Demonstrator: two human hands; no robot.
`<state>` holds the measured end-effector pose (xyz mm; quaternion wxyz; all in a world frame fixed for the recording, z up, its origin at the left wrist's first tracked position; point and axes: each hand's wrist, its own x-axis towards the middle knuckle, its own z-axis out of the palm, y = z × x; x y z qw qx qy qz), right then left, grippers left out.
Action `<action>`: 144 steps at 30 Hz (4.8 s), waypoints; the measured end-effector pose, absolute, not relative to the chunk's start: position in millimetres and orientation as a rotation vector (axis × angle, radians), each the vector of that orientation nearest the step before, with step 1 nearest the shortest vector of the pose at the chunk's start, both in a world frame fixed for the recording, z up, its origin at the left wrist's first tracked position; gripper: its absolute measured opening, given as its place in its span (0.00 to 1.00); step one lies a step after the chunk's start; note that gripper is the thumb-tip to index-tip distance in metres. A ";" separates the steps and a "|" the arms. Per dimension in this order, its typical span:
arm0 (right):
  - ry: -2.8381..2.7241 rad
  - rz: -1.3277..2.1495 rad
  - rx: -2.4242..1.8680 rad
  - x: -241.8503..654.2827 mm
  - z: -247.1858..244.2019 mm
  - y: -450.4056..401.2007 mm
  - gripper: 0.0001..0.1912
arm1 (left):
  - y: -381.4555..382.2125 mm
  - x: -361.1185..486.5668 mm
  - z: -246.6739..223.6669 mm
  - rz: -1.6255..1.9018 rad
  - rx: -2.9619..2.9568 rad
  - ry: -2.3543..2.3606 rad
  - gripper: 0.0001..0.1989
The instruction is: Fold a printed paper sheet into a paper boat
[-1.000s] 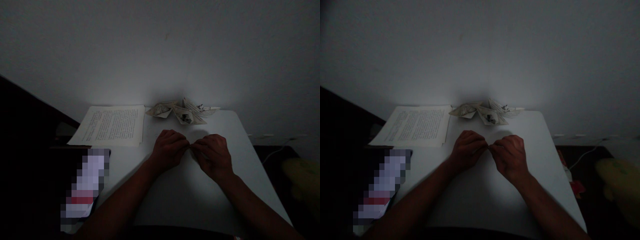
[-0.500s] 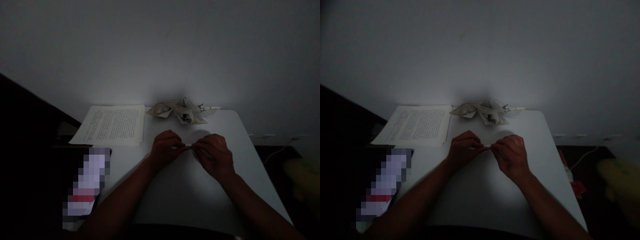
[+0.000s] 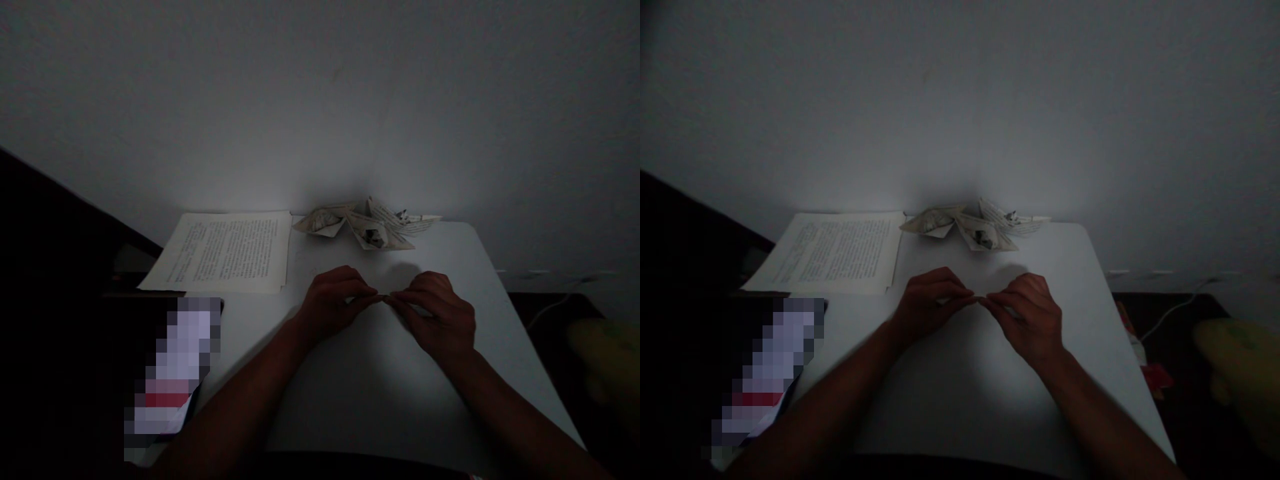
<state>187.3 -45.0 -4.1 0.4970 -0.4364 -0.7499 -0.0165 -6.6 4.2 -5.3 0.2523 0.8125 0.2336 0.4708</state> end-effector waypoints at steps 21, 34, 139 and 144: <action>-1.702 0.062 -1.122 194.2 -4.4 -45.4 0.05 | 7.3 -11.7 1.8 1.165 1.917 0.789 0.07; -1.008 0.675 -1.288 187.2 -11.9 -44.1 0.21 | -3.6 -4.2 2.9 0.646 1.761 0.800 0.10; -1.219 1.435 -1.170 177.0 -12.3 -45.5 0.14 | -13.9 12.8 0.0 0.906 1.798 0.713 0.22; -1.234 1.495 -1.123 179.0 -14.0 -46.5 0.14 | -13.6 11.7 0.0 0.939 1.757 0.730 0.21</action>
